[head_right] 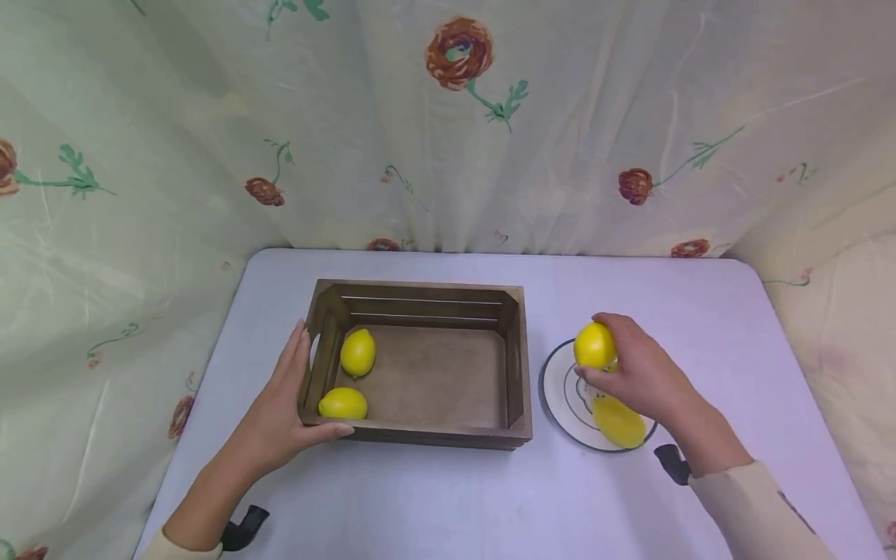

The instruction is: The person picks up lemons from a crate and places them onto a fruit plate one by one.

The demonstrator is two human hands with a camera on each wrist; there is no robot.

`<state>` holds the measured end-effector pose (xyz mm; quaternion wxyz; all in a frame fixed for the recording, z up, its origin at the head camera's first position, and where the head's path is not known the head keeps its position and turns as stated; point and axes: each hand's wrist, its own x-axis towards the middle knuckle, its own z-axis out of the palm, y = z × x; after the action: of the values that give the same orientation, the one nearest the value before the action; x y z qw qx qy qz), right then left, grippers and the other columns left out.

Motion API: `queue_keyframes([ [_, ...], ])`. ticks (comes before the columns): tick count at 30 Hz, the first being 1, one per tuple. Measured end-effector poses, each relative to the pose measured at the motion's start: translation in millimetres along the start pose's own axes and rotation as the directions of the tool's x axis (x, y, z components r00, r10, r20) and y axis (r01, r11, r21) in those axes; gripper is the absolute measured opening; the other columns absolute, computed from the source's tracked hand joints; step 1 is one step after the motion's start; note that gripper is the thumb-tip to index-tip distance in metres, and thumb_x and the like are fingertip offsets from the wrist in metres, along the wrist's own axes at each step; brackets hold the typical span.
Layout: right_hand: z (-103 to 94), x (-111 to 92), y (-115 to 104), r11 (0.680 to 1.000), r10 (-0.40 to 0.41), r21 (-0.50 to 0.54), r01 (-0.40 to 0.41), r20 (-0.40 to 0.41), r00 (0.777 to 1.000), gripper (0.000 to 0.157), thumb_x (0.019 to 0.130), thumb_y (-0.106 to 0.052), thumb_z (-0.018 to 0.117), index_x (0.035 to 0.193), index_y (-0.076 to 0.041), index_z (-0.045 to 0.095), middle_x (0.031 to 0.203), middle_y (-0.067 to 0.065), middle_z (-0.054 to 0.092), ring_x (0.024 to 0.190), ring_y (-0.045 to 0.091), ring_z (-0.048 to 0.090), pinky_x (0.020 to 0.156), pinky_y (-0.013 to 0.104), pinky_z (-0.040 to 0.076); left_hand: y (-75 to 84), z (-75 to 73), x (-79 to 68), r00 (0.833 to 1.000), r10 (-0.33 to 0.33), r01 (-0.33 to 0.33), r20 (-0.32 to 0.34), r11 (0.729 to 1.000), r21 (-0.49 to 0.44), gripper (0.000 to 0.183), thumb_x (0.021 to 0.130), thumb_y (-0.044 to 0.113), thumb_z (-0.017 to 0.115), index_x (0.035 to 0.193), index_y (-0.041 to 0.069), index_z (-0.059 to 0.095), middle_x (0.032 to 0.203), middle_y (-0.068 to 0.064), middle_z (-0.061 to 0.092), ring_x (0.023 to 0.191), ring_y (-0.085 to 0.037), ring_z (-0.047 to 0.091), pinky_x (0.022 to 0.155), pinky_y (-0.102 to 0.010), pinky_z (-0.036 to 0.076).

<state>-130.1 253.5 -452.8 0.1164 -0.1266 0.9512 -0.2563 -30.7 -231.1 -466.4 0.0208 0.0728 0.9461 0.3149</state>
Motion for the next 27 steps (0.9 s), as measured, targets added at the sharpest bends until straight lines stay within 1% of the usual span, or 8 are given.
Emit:
queue_keyframes([
  [5,11.0,10.6,12.8,0.998,0.065,-0.029,-0.063,0.057,0.996,0.090,0.091,-0.029,0.082,0.154,0.010,0.030,0.139,0.033,0.049,0.109,0.046,0.056,0.094,0.067,0.054,-0.2,0.6,0.2,1.000,-0.006,0.006,0.003,1.000,0.003,0.143,0.071,0.067,0.089,0.169,0.010,0.001,0.175,0.003,-0.013,0.158,-0.037,0.016,0.120,-0.061,0.030],
  [8,15.5,14.4,16.7,0.997,0.066,-0.043,-0.062,0.080,0.995,0.089,0.091,-0.028,0.082,0.153,0.011,0.031,0.138,0.034,0.049,0.108,0.046,0.056,0.095,0.067,0.053,0.0,0.7,0.3,1.000,-0.007,0.007,0.003,1.000,0.003,0.143,0.071,0.066,0.089,0.169,0.010,0.001,0.175,0.003,-0.013,0.158,-0.037,0.017,0.119,-0.062,0.031],
  [11,18.7,16.9,18.3,0.997,0.054,-0.066,-0.048,0.098,0.994,0.087,0.090,-0.027,0.083,0.151,0.010,0.034,0.141,0.033,0.045,0.109,0.046,0.055,0.097,0.068,0.052,0.5,0.4,0.4,1.000,-0.009,0.009,0.002,1.000,0.000,0.143,0.071,0.066,0.090,0.169,0.010,0.001,0.175,0.003,-0.013,0.158,-0.038,0.017,0.119,-0.062,0.031],
  [15,23.7,19.8,19.7,0.991,0.048,-0.127,-0.034,0.105,0.993,0.084,0.088,-0.025,0.085,0.149,0.009,0.039,0.144,0.034,0.040,0.111,0.048,0.054,0.099,0.068,0.049,0.5,0.2,0.8,1.000,-0.006,0.006,0.000,1.000,0.001,0.143,0.071,0.066,0.090,0.169,0.009,0.001,0.175,0.003,-0.013,0.158,-0.037,0.017,0.119,-0.062,0.031],
  [19,28.7,22.1,21.8,0.984,0.060,-0.172,-0.043,0.094,0.994,0.082,0.088,-0.025,0.086,0.148,0.010,0.041,0.142,0.035,0.041,0.111,0.048,0.054,0.100,0.069,0.048,0.1,0.0,1.4,1.000,0.002,-0.002,-0.002,1.000,-0.001,0.143,0.071,0.067,0.089,0.169,0.009,0.002,0.175,0.001,-0.012,0.158,-0.037,0.017,0.119,-0.062,0.031],
  [27,36.2,25.7,29.6,0.974,0.082,-0.217,-0.061,0.088,0.993,0.084,0.087,-0.026,0.085,0.146,0.013,0.039,0.140,0.037,0.041,0.107,0.048,0.052,0.099,0.069,0.049,-0.7,0.5,0.7,1.000,-0.006,0.006,0.000,1.000,-0.004,0.144,0.070,0.069,0.088,0.169,0.010,0.001,0.175,0.004,-0.013,0.158,-0.037,0.016,0.119,-0.062,0.030],
])
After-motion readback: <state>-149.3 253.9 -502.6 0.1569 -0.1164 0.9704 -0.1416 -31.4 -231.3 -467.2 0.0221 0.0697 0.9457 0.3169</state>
